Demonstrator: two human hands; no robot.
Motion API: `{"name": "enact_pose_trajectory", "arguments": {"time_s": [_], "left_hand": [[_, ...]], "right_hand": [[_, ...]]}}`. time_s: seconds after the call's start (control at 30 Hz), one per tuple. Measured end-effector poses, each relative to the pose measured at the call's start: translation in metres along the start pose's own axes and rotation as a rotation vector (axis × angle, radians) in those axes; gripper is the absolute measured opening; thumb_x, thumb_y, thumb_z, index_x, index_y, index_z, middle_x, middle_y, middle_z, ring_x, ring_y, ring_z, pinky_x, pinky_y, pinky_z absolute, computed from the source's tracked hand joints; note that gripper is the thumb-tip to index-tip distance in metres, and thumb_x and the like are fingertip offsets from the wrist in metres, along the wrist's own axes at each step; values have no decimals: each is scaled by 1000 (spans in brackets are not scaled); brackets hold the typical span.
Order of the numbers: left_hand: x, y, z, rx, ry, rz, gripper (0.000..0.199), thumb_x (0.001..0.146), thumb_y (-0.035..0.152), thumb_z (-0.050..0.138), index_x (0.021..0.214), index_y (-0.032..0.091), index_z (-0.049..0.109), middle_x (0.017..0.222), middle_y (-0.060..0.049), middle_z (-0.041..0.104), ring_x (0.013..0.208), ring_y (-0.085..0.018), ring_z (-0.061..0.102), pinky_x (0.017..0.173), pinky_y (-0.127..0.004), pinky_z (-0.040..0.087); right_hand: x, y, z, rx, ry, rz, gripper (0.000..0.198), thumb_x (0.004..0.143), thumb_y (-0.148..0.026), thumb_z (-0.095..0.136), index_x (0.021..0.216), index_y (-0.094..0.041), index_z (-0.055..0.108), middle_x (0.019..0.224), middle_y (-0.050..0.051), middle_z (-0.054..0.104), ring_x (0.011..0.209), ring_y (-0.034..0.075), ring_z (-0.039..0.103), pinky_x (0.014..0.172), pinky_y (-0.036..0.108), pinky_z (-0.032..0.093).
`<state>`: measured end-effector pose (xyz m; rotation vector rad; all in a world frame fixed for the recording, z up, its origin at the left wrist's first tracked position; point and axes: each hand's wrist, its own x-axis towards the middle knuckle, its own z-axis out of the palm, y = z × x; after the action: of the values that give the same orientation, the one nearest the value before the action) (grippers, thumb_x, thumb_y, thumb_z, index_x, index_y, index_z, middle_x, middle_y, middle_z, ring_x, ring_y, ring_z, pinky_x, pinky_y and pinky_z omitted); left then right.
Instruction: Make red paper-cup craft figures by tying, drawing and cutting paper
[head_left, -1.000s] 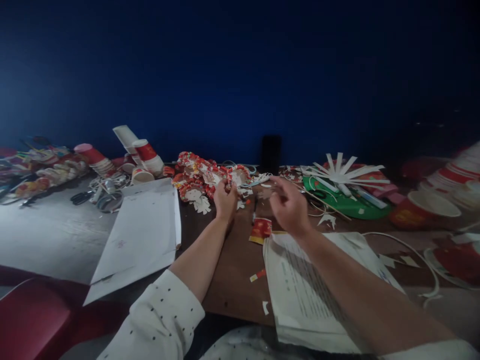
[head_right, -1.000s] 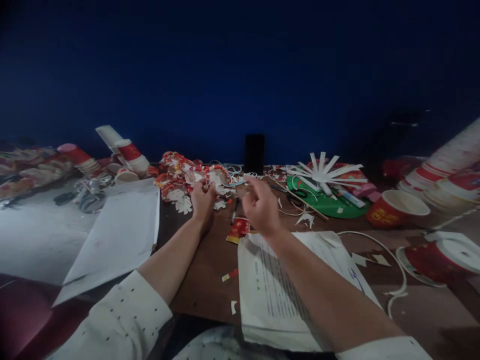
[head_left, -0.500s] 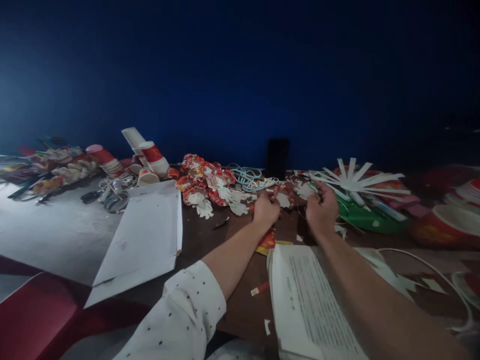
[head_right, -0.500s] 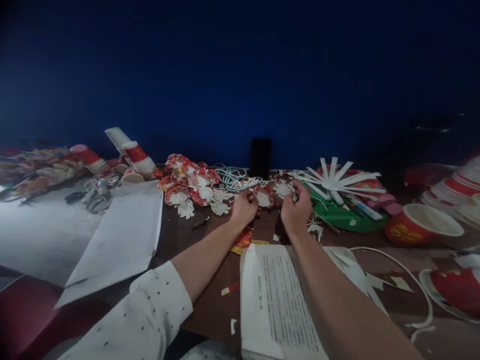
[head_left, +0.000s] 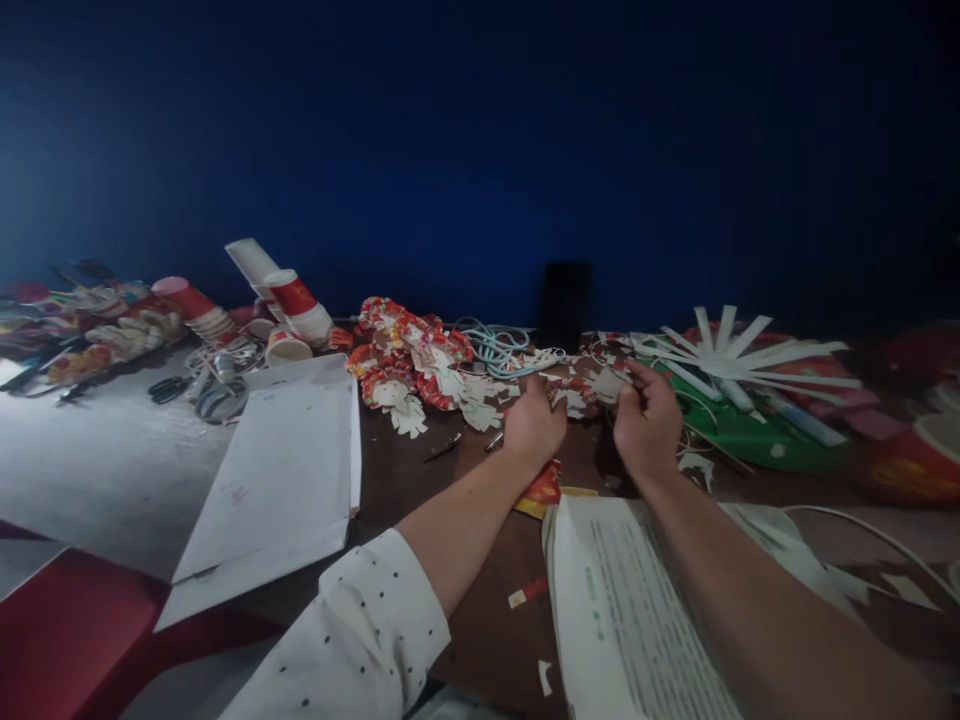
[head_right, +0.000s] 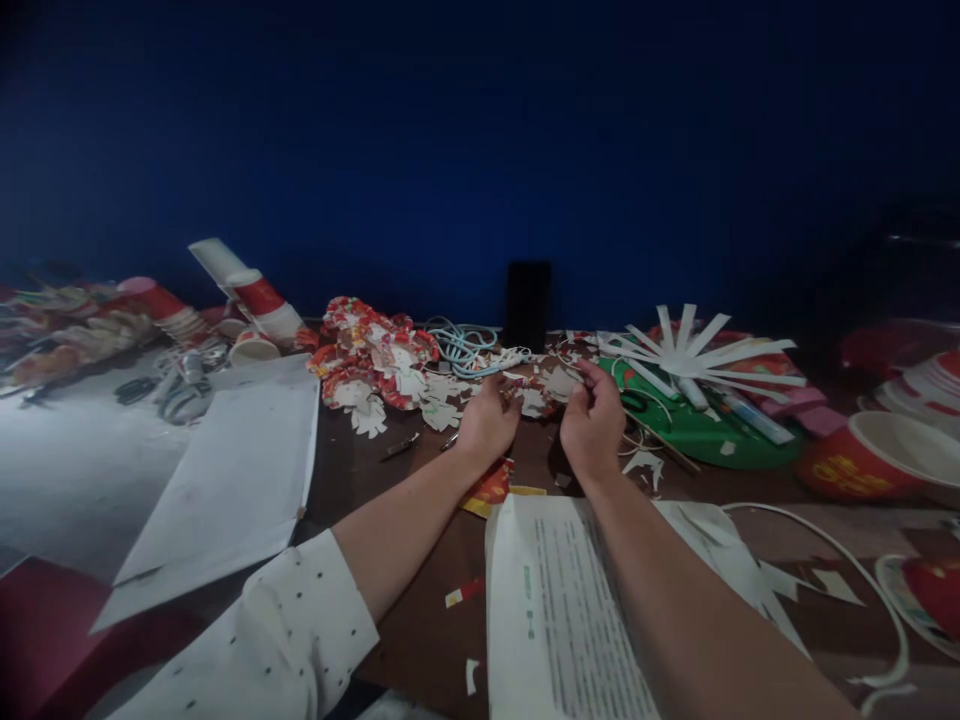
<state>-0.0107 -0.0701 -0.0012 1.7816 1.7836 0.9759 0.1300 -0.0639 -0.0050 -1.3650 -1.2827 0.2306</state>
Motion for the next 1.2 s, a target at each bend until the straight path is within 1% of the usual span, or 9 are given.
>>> {"name": "enact_pose_trajectory", "arguments": {"time_s": [0.13,0.37,0.5,0.6,0.77,0.87,0.97,1.03,1.2], "left_hand": [[-3,4,-3,14,50,30,39,87,34,48,123,17,48,101,-15,69,94,-28,65,83,-36,46],[2,-3,-5,-167,147,136,28,90,24,43,114,19,56,99,-9,70,93,-22,65,85,-33,46],[3,-4,-5,-201,151,209,29,92,29,42,113,18,59,102,-9,69,95,-20,63,87,-32,46],[1,-2,-6,-188,138,265,30,91,34,45,111,18,61,104,-10,68,96,-20,62,86,-31,46],[2,-2,-3,-154,101,303,22,88,31,50,91,17,66,90,-9,68,87,-19,62,81,-29,46],[4,-3,-2,-251,88,248,20,87,29,51,87,16,66,84,-6,69,80,-17,61,77,-28,46],[5,-2,-2,-351,101,164,20,87,29,51,90,15,66,84,-5,69,78,-15,61,75,-27,46],[5,-2,-2,-398,101,133,20,87,28,51,92,15,65,85,-5,70,78,-15,62,75,-26,46],[5,-2,0,-409,74,169,16,85,25,53,90,14,65,82,-5,69,76,-15,61,74,-25,46]], "right_hand": [[-1,3,0,13,-10,1,38,80,-23,44,115,-15,59,105,11,66,93,23,61,89,43,46],[-4,11,-1,53,-39,-32,39,83,-21,43,118,-16,58,112,11,66,101,22,62,94,44,45],[-8,6,-1,63,-66,-101,37,85,-21,43,119,-16,56,118,11,64,105,21,62,97,41,44],[-12,-2,-2,67,-115,-148,38,88,-23,42,123,-16,54,116,11,65,105,20,62,96,39,45],[-16,-12,-4,70,-165,-211,39,90,-24,42,128,-17,50,110,9,69,108,19,61,99,40,43],[-15,-13,-5,111,-138,-178,41,90,-28,45,130,-17,49,109,10,68,104,19,62,95,40,45],[-13,-12,-5,96,-73,-95,42,86,-34,52,124,-16,53,107,11,67,96,21,63,88,39,49],[-12,-12,-5,90,-66,-48,43,82,-37,56,120,-16,56,101,10,68,88,21,63,83,39,50],[-12,-12,-4,163,-110,21,45,81,-38,57,118,-14,58,90,7,66,72,18,60,70,34,51]]}}
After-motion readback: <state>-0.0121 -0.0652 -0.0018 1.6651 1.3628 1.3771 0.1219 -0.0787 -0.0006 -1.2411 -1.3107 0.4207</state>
